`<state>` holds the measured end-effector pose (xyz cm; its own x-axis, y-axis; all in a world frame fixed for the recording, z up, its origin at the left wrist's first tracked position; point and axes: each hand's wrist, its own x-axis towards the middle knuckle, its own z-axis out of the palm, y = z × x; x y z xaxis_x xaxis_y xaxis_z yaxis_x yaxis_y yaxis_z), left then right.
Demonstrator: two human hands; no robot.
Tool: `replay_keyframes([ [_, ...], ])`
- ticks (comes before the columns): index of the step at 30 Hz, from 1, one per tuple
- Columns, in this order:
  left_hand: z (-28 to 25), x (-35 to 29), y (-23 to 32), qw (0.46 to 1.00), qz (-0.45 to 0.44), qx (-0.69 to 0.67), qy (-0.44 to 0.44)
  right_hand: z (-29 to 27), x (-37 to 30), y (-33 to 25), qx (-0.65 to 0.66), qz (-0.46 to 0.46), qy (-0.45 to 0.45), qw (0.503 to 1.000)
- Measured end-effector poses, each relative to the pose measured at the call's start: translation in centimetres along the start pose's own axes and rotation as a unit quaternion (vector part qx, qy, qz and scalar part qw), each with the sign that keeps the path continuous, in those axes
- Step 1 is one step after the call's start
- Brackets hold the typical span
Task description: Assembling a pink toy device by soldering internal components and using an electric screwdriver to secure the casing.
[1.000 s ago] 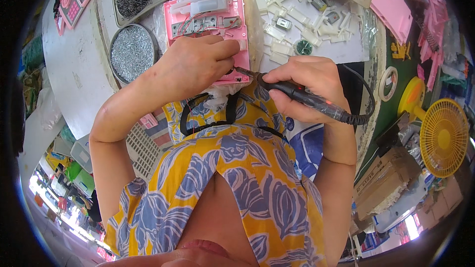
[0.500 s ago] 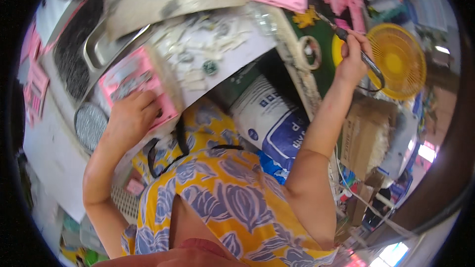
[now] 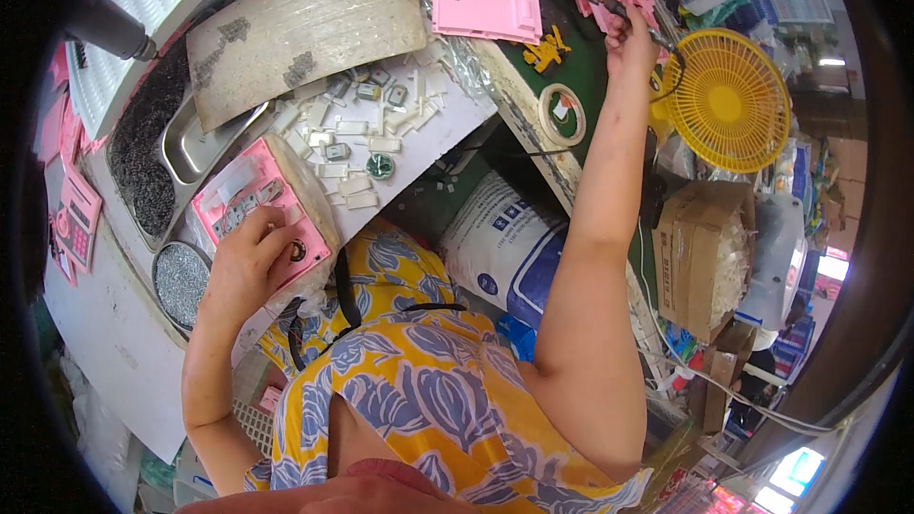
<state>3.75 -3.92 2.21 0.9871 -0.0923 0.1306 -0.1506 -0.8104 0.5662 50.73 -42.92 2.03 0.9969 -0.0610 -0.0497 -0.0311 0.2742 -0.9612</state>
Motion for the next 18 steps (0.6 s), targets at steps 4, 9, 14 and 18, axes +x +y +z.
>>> replay_keyframes([
  [4,0.6,-0.9,0.4,0.993,-0.096,-0.023,0.062,-0.5,-1.6,1.2,0.196,0.094,-0.011,0.976],
  [9,1.8,-1.4,0.0,0.994,-0.08,-0.017,0.072,4.1,-12.7,2.9,0.147,0.125,-0.212,0.958],
  [14,-0.1,-3.3,0.9,0.969,-0.161,-0.167,0.084,14.5,-30.2,6.9,-0.296,-0.249,-0.522,0.76],
  [18,0.5,-4.4,0.3,0.96,-0.15,-0.178,0.156,17.2,-34.9,9.3,-0.339,-0.331,-0.577,0.665],
])
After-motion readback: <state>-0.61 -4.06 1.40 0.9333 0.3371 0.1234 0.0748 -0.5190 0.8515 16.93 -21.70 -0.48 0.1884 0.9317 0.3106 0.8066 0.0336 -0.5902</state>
